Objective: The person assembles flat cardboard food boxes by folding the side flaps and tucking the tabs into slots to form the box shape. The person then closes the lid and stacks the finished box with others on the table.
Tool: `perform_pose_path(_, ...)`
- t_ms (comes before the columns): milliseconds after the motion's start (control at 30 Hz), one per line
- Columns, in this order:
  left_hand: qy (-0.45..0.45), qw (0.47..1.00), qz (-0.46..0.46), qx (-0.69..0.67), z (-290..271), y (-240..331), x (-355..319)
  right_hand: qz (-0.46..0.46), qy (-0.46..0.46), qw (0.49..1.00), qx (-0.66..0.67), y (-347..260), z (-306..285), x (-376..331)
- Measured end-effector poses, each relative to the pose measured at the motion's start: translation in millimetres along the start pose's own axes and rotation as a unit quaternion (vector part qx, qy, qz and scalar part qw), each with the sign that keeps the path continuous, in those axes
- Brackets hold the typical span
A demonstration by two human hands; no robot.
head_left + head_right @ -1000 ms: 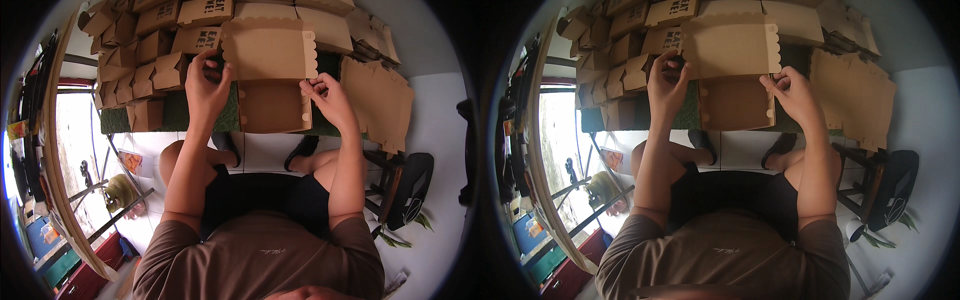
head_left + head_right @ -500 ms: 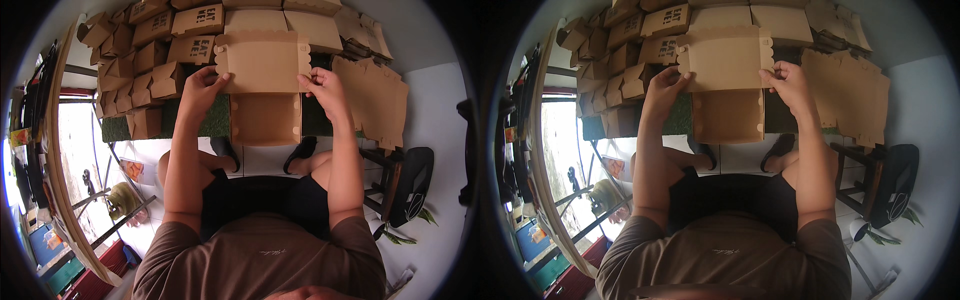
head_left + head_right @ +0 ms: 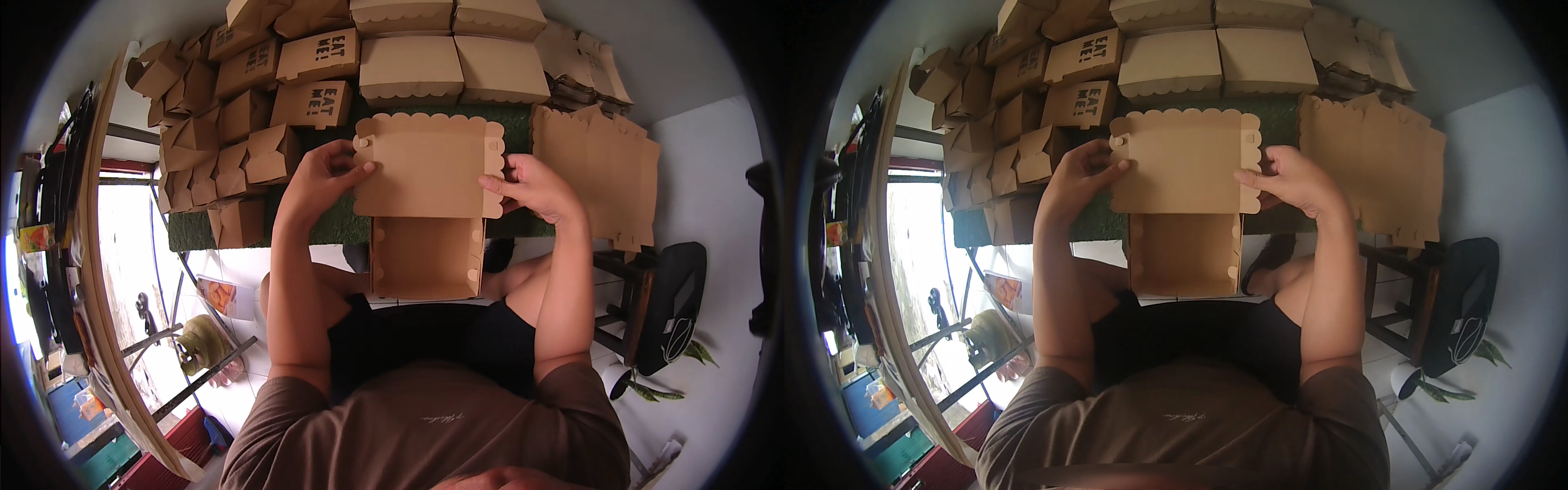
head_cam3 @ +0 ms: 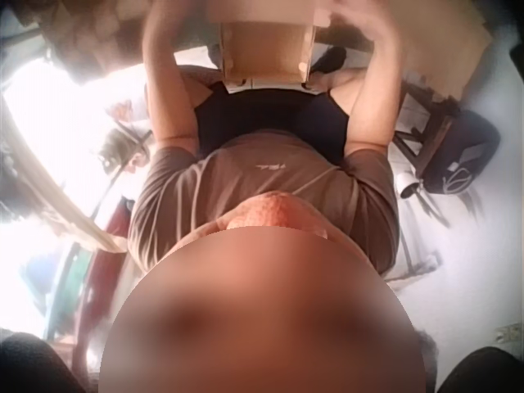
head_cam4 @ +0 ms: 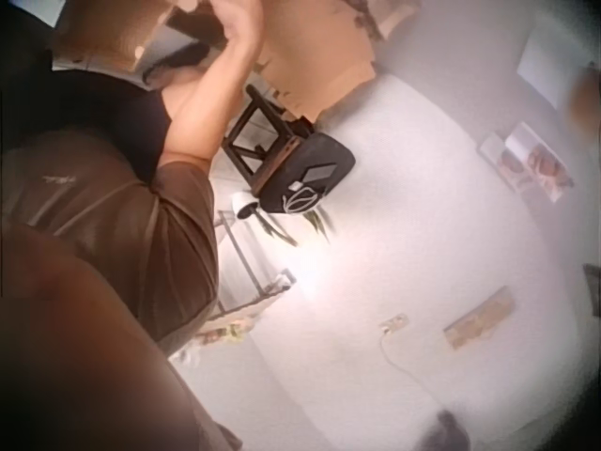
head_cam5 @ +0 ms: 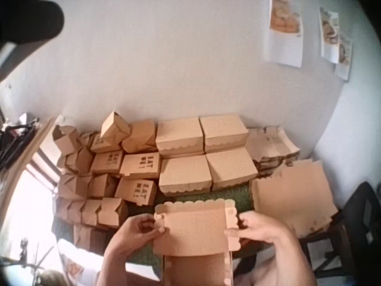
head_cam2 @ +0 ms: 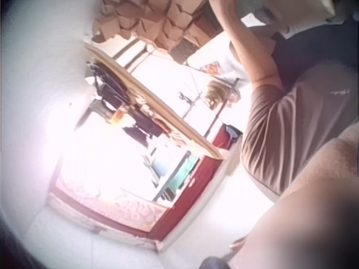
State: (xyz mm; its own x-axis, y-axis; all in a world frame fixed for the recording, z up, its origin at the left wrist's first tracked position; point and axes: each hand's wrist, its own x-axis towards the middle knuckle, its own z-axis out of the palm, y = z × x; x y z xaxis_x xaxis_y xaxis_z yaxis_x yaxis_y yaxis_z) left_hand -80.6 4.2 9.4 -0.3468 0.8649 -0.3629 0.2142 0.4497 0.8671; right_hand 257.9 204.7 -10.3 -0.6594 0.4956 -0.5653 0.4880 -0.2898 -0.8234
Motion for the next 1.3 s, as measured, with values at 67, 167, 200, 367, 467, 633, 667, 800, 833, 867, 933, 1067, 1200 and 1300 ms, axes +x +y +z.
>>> perform_pose_path(67, 0.012, 1.0, 0.013, -0.001, 2.9, -3.2, -3.1, -0.028, 0.006, 1.0, -0.003, 0.5, -0.4, 1.8)
perform_pose_path(167, -0.057, 0.998, 0.002, -0.031, -2.7, -6.8, -4.7, -0.026, -0.019, 0.999, -0.02, 2.5, -0.4, 3.3)
perform_pose_path(200, -0.049, 0.998, -0.001, -0.036, -3.2, -7.1, -3.0, -0.019, -0.035, 0.999, -0.022, 2.8, -1.1, 3.6)
perform_pose_path(367, -0.014, 0.996, -0.031, -0.08, -3.5, -5.3, 2.7, -0.001, -0.05, 0.998, -0.038, 5.0, -4.4, 2.4)
perform_pose_path(467, 0.008, 0.997, -0.024, -0.071, -2.2, -4.2, 2.8, 0.004, -0.041, 0.998, -0.045, 5.2, -5.7, 1.5)
perform_pose_path(633, 0.01, 0.996, -0.009, -0.083, -0.5, -3.3, 3.5, 0.006, -0.028, 0.999, -0.032, 4.3, -5.7, -0.1)
perform_pose_path(667, 0.01, 0.996, -0.002, -0.091, 0.5, -3.0, 3.3, 0.004, -0.026, 0.999, -0.028, 4.3, -5.5, -0.4)
perform_pose_path(800, 0.048, 0.995, 0.024, -0.08, 6.5, -1.2, 4.4, 0.003, -0.031, 0.999, -0.027, 3.8, -6.5, 0.2)
perform_pose_path(833, 0.054, 0.995, 0.032, -0.072, 7.8, -0.9, 5.6, 0.002, -0.033, 0.999, -0.034, 3.8, -7.1, 0.2)
perform_pose_path(867, 0.057, 0.995, 0.047, -0.069, 8.6, -1.2, 7.0, 0.003, -0.034, 0.999, -0.035, 3.9, -7.6, 0.2)
perform_pose_path(933, 0.074, 0.995, 0.043, -0.048, 9.9, -2.4, 12.4, 0.005, -0.035, 0.999, -0.037, 3.7, -8.6, -0.2)
perform_pose_path(1067, 0.076, 0.994, 0.043, -0.069, 9.3, -9.2, 18.7, 0.003, -0.032, 0.999, -0.042, 1.5, -7.1, -0.7)
perform_pose_path(1200, 0.118, 0.991, 0.044, -0.052, 12.3, -12.1, 22.6, -0.065, 0.016, 0.998, 0.023, -1.8, 0.9, 0.2)
perform_pose_path(1300, 0.138, 0.988, 0.052, -0.042, 15.0, -9.6, 22.5, -0.144, 0.089, 0.986, 0.007, -4.0, 6.1, 4.7)
